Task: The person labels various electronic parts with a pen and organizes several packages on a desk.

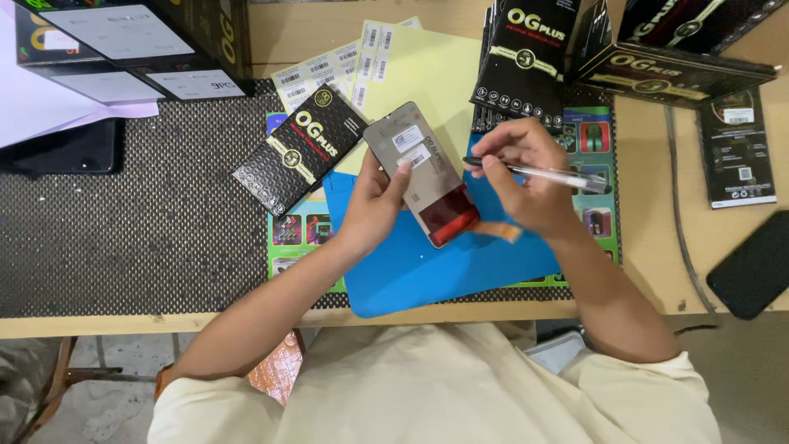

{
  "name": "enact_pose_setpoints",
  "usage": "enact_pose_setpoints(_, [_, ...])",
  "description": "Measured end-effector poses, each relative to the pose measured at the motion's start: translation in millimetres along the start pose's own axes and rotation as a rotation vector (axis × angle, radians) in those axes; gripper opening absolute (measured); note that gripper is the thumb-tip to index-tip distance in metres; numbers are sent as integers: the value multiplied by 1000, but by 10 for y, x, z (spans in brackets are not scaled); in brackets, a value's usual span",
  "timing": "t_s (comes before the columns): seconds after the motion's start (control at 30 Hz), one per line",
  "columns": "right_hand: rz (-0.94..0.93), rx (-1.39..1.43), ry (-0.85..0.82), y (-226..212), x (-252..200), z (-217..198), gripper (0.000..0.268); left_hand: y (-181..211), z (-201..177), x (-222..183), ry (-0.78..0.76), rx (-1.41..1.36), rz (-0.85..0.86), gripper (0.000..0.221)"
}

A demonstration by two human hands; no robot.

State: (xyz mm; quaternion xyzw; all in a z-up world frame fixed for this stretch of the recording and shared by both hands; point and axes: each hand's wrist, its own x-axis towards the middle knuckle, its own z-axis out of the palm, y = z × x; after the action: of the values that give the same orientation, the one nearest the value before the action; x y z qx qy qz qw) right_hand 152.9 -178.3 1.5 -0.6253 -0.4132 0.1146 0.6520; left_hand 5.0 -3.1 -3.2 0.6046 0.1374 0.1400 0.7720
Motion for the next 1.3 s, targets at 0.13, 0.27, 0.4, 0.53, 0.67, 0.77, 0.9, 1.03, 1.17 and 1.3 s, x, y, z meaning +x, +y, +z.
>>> enact_pose_setpoints(0.13, [-29, 39, -17, 146, 17, 132, 2, -221, -7, -3, -28, -26, -35, 35])
enact_pose_setpoints(0.27, [-70, -93, 46, 467, 19, 155, 18, -298, 18, 23, -38, -36, -38, 45])
enact_pose_setpoints(0.4, [42, -6, 72, 495, 7, 219, 24, -455, -18, 55, -31, -80, -6, 61])
enact_pose_setpoints(0.53, [14, -120, 94, 546, 36, 284, 26, -494, 8, 40, 3, -59, 16, 59])
enact_pose_setpoints(0.67, [-19, -183, 115, 589, 65, 329, 31, -266, 56, -49, 32, -132, -75, 50])
enact_pose_setpoints(0.77, [-51, -212, 92, 653, 58, 324, 31, -382, 72, -4, 58, -122, -16, 65])
enact_pose_setpoints(0.9, [-87, -230, 63, 589, 49, 376, 32, -623, 34, 53, 121, 38, 30, 56])
enact_pose_setpoints(1.03, [-87, -208, 69, 554, 60, 394, 32, -663, 3, 65, 119, 50, 36, 48])
enact_pose_setpoints(1.17, [-104, -212, 53, 536, 69, 409, 34, -649, 2, 68, 120, 22, 51, 44])
enact_pose_setpoints(1.3, [-116, -224, 51, 553, 72, 391, 35, -600, 34, 51, 112, -11, 44, 48])
